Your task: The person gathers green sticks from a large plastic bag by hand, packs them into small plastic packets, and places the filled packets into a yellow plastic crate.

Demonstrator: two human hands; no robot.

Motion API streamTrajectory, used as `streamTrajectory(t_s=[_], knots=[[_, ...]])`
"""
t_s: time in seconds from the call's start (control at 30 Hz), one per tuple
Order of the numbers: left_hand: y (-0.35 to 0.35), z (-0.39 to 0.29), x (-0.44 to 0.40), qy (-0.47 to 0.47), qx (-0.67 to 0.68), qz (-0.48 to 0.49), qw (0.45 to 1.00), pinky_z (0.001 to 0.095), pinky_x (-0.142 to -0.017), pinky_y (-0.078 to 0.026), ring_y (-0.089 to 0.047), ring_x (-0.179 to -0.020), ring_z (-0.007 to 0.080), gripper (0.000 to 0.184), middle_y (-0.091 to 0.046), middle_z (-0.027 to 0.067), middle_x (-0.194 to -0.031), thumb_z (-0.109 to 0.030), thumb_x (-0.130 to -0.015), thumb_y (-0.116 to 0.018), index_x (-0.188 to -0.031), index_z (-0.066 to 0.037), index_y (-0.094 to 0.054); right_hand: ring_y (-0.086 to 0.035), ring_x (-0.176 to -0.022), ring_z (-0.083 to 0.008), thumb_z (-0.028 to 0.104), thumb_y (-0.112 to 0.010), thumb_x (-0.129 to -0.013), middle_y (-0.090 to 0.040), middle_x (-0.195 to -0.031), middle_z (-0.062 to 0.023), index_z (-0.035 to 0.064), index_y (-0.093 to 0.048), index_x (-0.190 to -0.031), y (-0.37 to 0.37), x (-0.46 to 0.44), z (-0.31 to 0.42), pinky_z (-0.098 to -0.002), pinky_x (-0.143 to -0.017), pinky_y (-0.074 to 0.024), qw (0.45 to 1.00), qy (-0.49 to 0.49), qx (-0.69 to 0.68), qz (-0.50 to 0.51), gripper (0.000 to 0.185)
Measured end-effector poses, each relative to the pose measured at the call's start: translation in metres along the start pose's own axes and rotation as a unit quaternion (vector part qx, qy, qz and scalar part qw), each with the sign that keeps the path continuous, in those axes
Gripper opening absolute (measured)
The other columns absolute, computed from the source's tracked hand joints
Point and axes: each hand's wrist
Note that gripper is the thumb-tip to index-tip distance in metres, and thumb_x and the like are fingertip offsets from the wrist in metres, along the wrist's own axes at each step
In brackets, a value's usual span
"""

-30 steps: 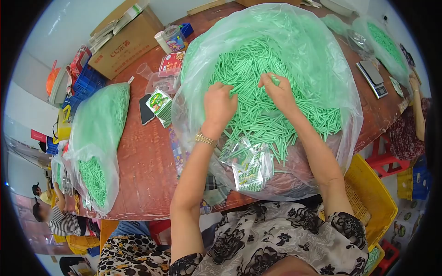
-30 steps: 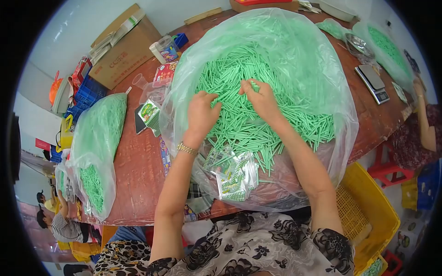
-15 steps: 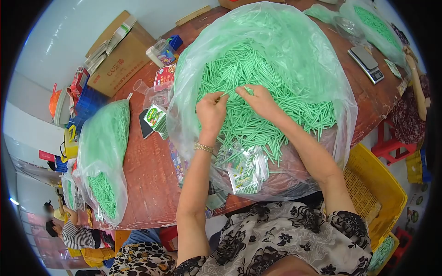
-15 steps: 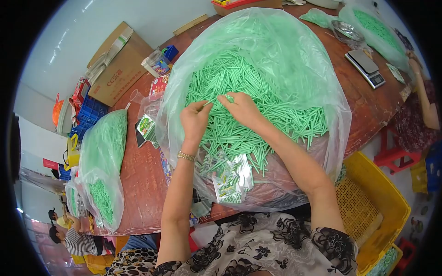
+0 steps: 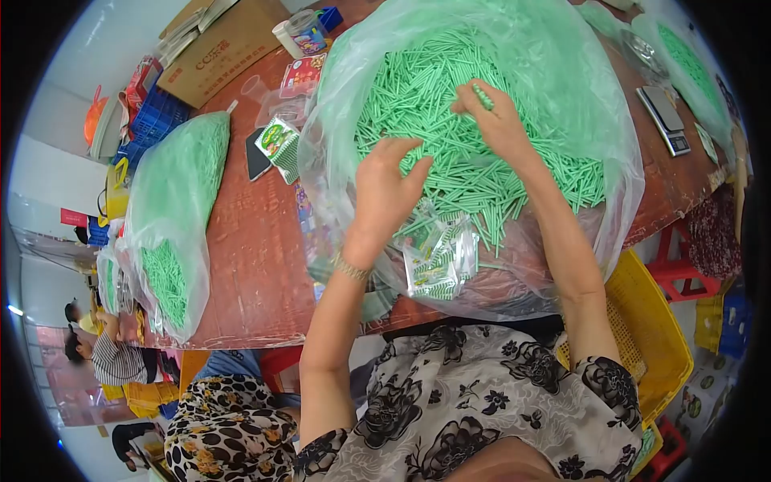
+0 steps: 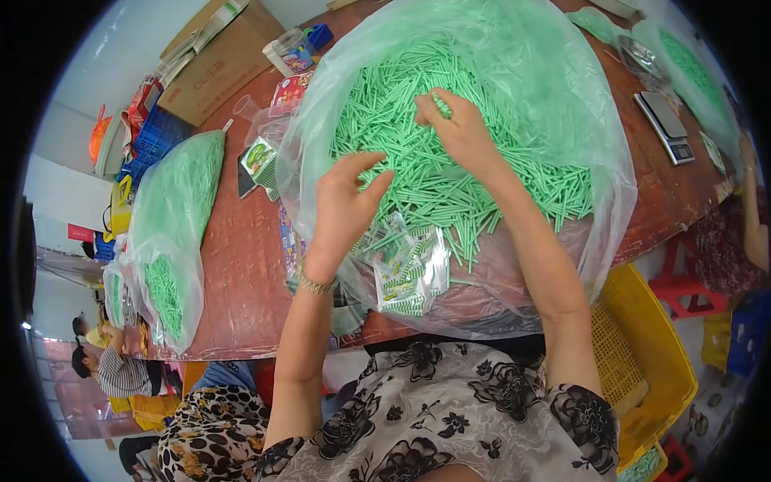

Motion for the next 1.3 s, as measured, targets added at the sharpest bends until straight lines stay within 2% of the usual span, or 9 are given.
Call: streamTrajectory(t_s=[0.03,0.43,0.53,0.67,0.9,1.07,1.2,1.27,1.3], knots=[[0.011,0.001,0.008,0.045,-0.001,0.038,0.998,0.041,-0.078,-0.052,-0.065,-0.092,0.0352,0.023,-0.069,0.0177,-0.092,-0.014,-0.078,-0.074,-0.096,0.0,-0.071,-0.046,-0.058,-0.012,0.035,-0.06,-0.097,-0.051,-0.063,0.0009,-0.0015,-0.06,-0.083,0.004,0.001,0.007,-0.0322,-0.058,-0.0406,0.996,-0.014,-0.079,0.034,0.039],[0.007,0.026,0.046,-0.083,-0.218,0.183,0.955,0.0451,-0.069,-0.049,-0.062,-0.076,0.0357,0.012,-0.062,0.0158,-0.073,-0.011,-0.073,-0.067,-0.073,0.0,-0.065,-0.038,-0.061,-0.0054,0.031,-0.063,-0.096,-0.042,-0.061,0.005,0.0014,-0.056,-0.071,0.011,0.071,0.019,-0.0292,-0.053,-0.0333,0.983,-0.081,0.052,0.154,0.039],[0.006,0.029,0.022,-0.075,-0.248,0.19,0.947,0.0444,-0.067,-0.049,-0.062,-0.075,0.0347,0.009,-0.063,0.0145,-0.072,-0.01,-0.072,-0.065,-0.07,-0.001,-0.065,-0.048,-0.057,-0.0132,0.033,-0.062,-0.095,-0.052,-0.059,-0.0024,0.0005,-0.062,-0.074,0.005,0.081,0.02,-0.0347,-0.054,-0.0389,0.976,-0.084,0.097,0.176,0.039],[0.01,0.033,0.005,-0.079,-0.245,-0.025,0.966,0.0463,-0.063,-0.049,-0.062,-0.07,0.0348,0.01,-0.062,0.0163,-0.07,-0.009,-0.073,-0.066,-0.069,-0.001,-0.063,-0.064,-0.073,-0.0389,0.035,-0.066,-0.088,-0.067,-0.077,-0.0189,0.0027,-0.066,-0.086,-0.015,0.101,0.021,-0.0459,-0.065,-0.0493,0.895,0.013,0.378,0.237,0.033],[0.016,0.01,0.078,-0.062,-0.09,0.05,0.993,0.0435,-0.074,-0.048,-0.06,-0.081,0.0342,0.016,-0.063,0.014,-0.083,-0.01,-0.074,-0.073,-0.087,-0.001,-0.067,-0.064,-0.071,-0.0383,0.025,-0.074,-0.08,-0.065,-0.073,-0.0167,0.006,-0.063,-0.095,-0.021,0.108,0.011,-0.0488,-0.064,-0.0474,0.912,-0.006,0.336,0.234,0.027],[0.004,0.011,0.092,-0.068,-0.108,0.079,0.989,0.041,-0.081,-0.044,-0.057,-0.094,0.0299,0.025,-0.063,0.0106,-0.099,-0.012,-0.073,-0.076,-0.096,-0.003,-0.068,-0.059,-0.059,-0.0363,0.018,-0.071,-0.082,-0.06,-0.065,-0.0179,0.0081,-0.062,-0.093,0.008,0.086,0.023,-0.0427,-0.054,-0.0417,0.951,-0.009,0.306,0.049,0.017],[0.0,0.006,0.073,-0.1,-0.123,0.007,0.987,0.0434,-0.083,-0.046,-0.058,-0.093,0.0339,0.03,-0.064,0.0137,-0.097,-0.011,-0.072,-0.076,-0.099,-0.001,-0.068,-0.044,-0.048,-0.014,0.019,-0.068,-0.089,-0.049,-0.057,-0.0079,0.0068,-0.062,-0.089,0.023,0.09,0.028,-0.0341,-0.047,-0.0312,0.958,-0.018,0.279,-0.067,0.013],[-0.004,-0.005,0.066,-0.094,-0.132,-0.019,0.987,0.0384,-0.08,-0.048,-0.061,-0.093,0.0276,0.025,-0.066,0.0117,-0.099,-0.014,-0.08,-0.074,-0.099,0.001,-0.068,-0.047,-0.05,-0.0116,0.021,-0.067,-0.091,-0.055,-0.064,0.0032,0.0044,-0.064,-0.091,0.024,0.103,0.041,-0.0313,-0.048,-0.0343,0.982,-0.154,-0.049,-0.103,0.017],[-0.008,-0.017,0.061,0.078,0.049,0.002,0.996,0.0352,-0.08,-0.049,-0.062,-0.094,0.0232,0.026,-0.066,0.0104,-0.101,-0.017,-0.085,-0.072,-0.102,0.002,-0.067,-0.04,-0.055,-0.0014,0.021,-0.065,-0.094,-0.049,-0.067,0.0094,0.0041,-0.064,-0.092,0.02,0.112,0.05,-0.0237,-0.047,-0.03,0.968,-0.205,-0.096,-0.108,0.017]])
Point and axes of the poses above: each hand's wrist, its own x-axis away from the middle knuckle, its own y-axis out of the back of the hand, z = x × y
